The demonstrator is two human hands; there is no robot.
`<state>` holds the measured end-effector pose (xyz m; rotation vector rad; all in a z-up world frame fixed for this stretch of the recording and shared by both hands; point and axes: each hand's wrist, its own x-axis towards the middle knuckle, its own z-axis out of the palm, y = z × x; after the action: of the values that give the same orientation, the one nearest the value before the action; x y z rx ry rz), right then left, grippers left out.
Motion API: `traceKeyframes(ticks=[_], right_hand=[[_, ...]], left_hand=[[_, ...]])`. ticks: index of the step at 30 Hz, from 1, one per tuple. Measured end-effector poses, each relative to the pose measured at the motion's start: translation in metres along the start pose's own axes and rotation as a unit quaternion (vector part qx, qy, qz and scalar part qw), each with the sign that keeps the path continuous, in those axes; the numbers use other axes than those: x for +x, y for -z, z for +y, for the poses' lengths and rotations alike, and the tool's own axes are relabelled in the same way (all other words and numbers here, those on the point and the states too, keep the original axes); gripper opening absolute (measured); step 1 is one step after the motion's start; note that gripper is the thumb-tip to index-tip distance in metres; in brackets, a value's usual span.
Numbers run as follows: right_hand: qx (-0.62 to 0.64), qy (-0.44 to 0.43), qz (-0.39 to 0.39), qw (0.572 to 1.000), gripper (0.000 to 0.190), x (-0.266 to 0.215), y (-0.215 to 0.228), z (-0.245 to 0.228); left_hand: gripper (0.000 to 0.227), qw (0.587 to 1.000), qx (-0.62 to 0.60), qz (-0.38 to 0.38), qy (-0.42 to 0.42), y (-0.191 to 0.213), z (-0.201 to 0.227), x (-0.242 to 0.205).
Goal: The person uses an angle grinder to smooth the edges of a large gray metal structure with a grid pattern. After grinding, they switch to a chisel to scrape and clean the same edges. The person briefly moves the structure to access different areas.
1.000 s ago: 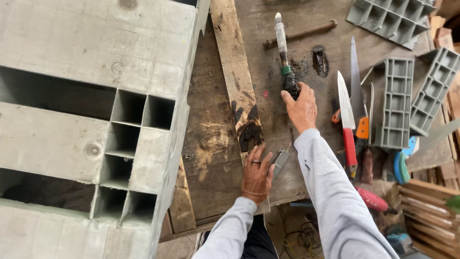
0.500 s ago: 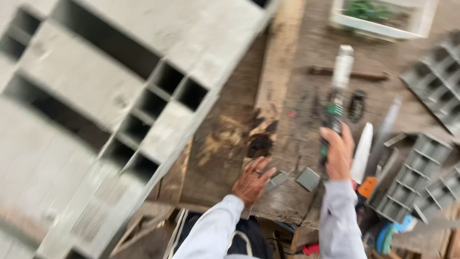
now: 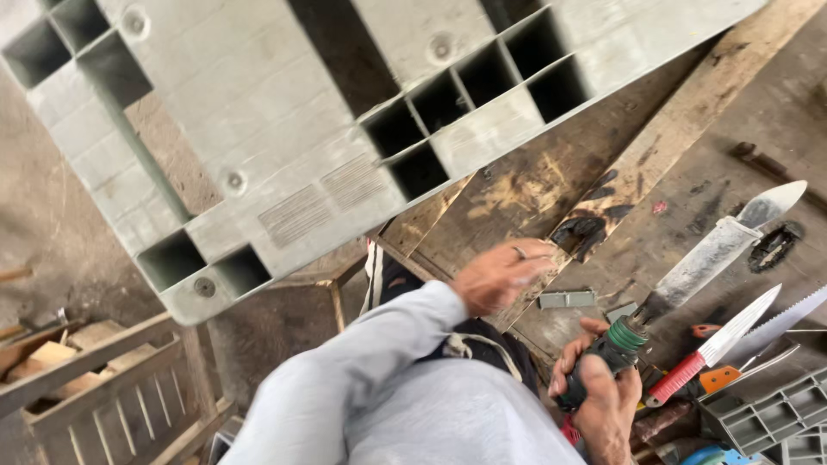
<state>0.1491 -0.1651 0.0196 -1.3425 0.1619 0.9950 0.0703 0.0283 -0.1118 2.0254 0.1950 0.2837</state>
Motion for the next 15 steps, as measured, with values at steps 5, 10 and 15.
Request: traceKeyframes(ticks=[5,10,15], right_hand=[[-0.117,-0.002,-0.022,0.993,0.053,-0.008,-0.046,-0.012],[-0.225,-0.066,-0.066,0.97,0.035,0.002,-0.093,-0.017],[-0.36,-0.078,-0.013,0.93,0.037,0.008,-0.134,-0.012]], left_hand=[[0.021,0.955,0.129,0.252,0.087,0.172,0.012,-0.033],[0.016,0.929,0.198,0.259,0.176,0.283,-0.054,-0.004],[0.021,0.936,0.249,0.212,0.13,0.32,-0.122,0.03]])
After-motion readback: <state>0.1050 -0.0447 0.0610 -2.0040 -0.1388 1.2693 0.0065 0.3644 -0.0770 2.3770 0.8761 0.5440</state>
